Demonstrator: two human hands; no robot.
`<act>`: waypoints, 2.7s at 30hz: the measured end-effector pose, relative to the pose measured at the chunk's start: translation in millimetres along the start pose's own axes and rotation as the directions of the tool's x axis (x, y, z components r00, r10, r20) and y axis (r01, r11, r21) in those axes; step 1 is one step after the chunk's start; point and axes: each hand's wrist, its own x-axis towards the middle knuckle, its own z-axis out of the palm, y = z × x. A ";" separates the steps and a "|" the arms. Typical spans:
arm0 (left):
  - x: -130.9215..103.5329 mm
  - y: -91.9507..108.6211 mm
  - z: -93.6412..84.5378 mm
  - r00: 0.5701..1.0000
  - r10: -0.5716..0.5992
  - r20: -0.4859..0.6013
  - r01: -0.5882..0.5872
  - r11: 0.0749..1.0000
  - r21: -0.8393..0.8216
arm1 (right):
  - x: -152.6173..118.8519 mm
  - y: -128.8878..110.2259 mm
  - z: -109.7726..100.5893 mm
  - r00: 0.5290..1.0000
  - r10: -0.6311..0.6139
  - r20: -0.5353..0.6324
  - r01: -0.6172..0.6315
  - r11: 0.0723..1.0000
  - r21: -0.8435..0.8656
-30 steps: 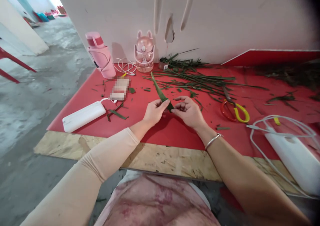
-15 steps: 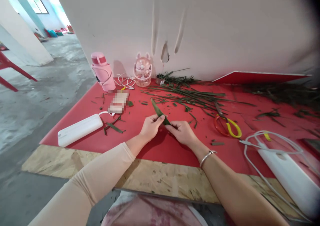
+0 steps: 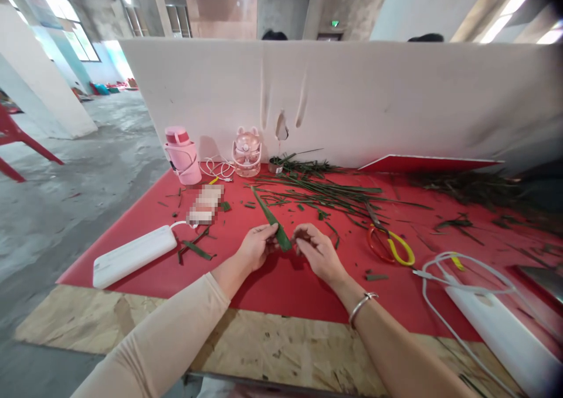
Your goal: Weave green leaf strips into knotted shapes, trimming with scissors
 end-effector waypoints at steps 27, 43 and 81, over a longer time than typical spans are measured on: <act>-14.1 -4.9 6.6 0.946 0.288 0.150 -0.324 0.854 0.407 | 7.6 3.7 3.8 0.965 0.198 -0.172 -0.182 0.978 0.104; -5.8 -7.6 3.2 0.957 0.284 0.066 -0.290 0.909 0.298 | 4.8 5.6 7.0 0.954 0.264 0.141 -0.277 0.957 0.084; 5.1 -4.6 1.9 0.953 0.285 0.099 -0.302 0.908 0.290 | 5.5 6.2 12.8 0.923 0.307 0.231 -0.337 0.936 0.102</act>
